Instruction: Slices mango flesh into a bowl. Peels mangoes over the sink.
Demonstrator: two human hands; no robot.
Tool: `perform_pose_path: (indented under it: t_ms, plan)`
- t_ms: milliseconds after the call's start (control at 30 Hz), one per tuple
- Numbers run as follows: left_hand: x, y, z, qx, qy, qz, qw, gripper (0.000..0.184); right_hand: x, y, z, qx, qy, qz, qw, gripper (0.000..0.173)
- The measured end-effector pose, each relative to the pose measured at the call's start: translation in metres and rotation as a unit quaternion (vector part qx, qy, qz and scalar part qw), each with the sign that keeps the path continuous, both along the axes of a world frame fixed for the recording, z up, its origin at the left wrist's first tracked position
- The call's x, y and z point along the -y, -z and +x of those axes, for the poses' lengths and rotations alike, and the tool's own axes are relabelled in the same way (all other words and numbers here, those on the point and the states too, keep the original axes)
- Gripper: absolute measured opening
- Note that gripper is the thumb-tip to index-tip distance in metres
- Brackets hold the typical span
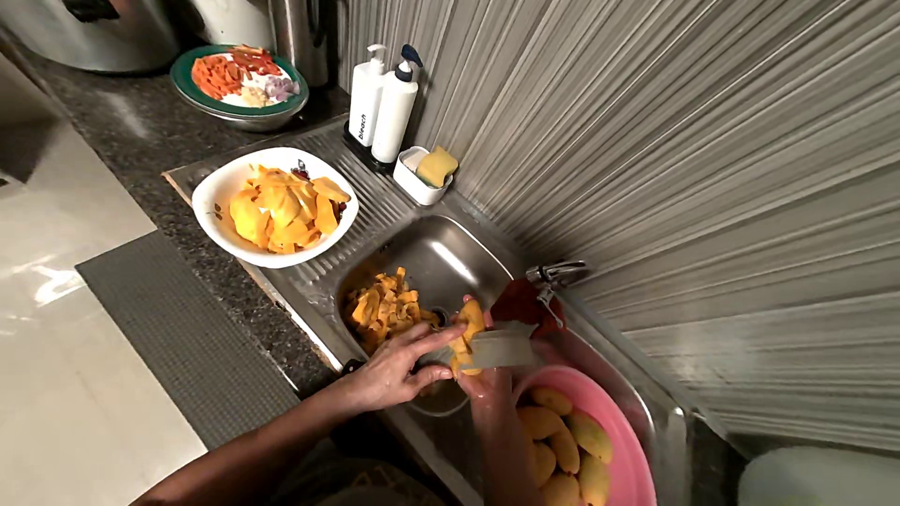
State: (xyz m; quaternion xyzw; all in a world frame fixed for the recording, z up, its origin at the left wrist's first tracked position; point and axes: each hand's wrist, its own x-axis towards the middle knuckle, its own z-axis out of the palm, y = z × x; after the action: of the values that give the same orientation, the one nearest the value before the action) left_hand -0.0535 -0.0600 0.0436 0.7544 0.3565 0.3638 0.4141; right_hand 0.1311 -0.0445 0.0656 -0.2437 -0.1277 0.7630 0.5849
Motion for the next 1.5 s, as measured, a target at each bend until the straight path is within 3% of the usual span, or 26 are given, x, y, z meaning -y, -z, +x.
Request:
perform_pose_path:
  t_ms: [100, 233, 367, 533, 633, 700, 800, 867, 933, 1000, 1067, 1167, 1233, 1300, 1333, 1400, 1500]
  plan:
    - [-0.002, 0.004, 0.0, 0.007, -0.008, 0.018, 1.0, 0.05, 0.003, 0.005, 0.001, -0.014, -0.008, -0.002, 1.0, 0.042]
    - [-0.004, 0.003, -0.001, 0.001, -0.012, 0.006, 1.0, 0.052, 0.006, 0.006, 0.004, -0.05, -0.027, 0.004, 0.998, 0.041]
    - [-0.006, 0.0, 0.0, 0.031, -0.007, -0.013, 0.999, 0.054, 0.009, 0.006, 0.008, -0.007, -0.041, 0.016, 0.999, 0.05]
    - [-0.011, -0.006, 0.0, 0.142, 0.06, -0.124, 0.98, 0.052, 0.011, 0.004, 0.013, 0.001, -0.078, -0.028, 0.997, 0.044]
    - [-0.015, -0.009, 0.0, 0.234, 0.072, -0.256, 0.935, 0.049, 0.01, 0.009, 0.016, -0.052, -0.144, -0.018, 0.988, 0.05]
    - [-0.022, -0.006, -0.005, 0.246, 0.049, -0.31, 0.917, 0.049, 0.009, 0.013, 0.015, -0.125, -0.182, -0.002, 0.975, 0.044]
    - [-0.029, -0.006, -0.014, 0.211, 0.023, -0.345, 0.914, 0.054, 0.009, 0.013, 0.011, -0.2, -0.149, -0.019, 0.968, 0.038]
    - [-0.03, -0.009, -0.021, 0.211, 0.045, -0.346, 0.913, 0.065, 0.009, 0.016, 0.009, -0.225, -0.109, -0.03, 0.968, 0.037]
    - [-0.029, -0.014, -0.029, 0.245, 0.075, -0.351, 0.901, 0.064, 0.009, 0.024, 0.01, -0.234, -0.096, -0.019, 0.967, 0.042]
    - [-0.031, -0.011, -0.035, 0.293, 0.093, -0.385, 0.87, 0.055, 0.011, 0.026, 0.013, -0.197, -0.098, -0.015, 0.975, 0.058]
    - [-0.037, -0.002, -0.039, 0.267, 0.052, -0.452, 0.849, 0.051, 0.011, 0.022, 0.015, -0.124, -0.096, -0.028, 0.987, 0.079]
    - [-0.039, 0.01, -0.04, 0.165, -0.05, -0.564, 0.808, 0.037, 0.011, 0.024, 0.014, -0.019, -0.066, -0.009, 0.998, 0.073]
    - [-0.035, -0.003, -0.048, 0.217, -0.015, -0.606, 0.765, 0.04, 0.011, 0.023, 0.013, 0.043, -0.033, -0.011, 0.998, 0.078]
    - [-0.028, -0.018, -0.059, 0.297, 0.059, -0.603, 0.738, 0.046, 0.011, 0.023, 0.01, 0.05, 0.018, -0.042, 0.998, 0.061]
    - [-0.026, -0.024, -0.062, 0.311, 0.087, -0.585, 0.744, 0.047, 0.009, 0.025, 0.009, 0.042, 0.041, -0.06, 0.996, 0.047]
    - [-0.018, -0.033, -0.061, 0.252, 0.078, -0.536, 0.802, 0.044, 0.003, 0.029, 0.006, -0.019, 0.066, -0.104, 0.992, 0.033]
    - [0.005, -0.041, -0.046, 0.049, 0.004, -0.402, 0.914, 0.041, -0.008, 0.032, -0.005, -0.138, 0.04, -0.132, 0.981, 0.041]
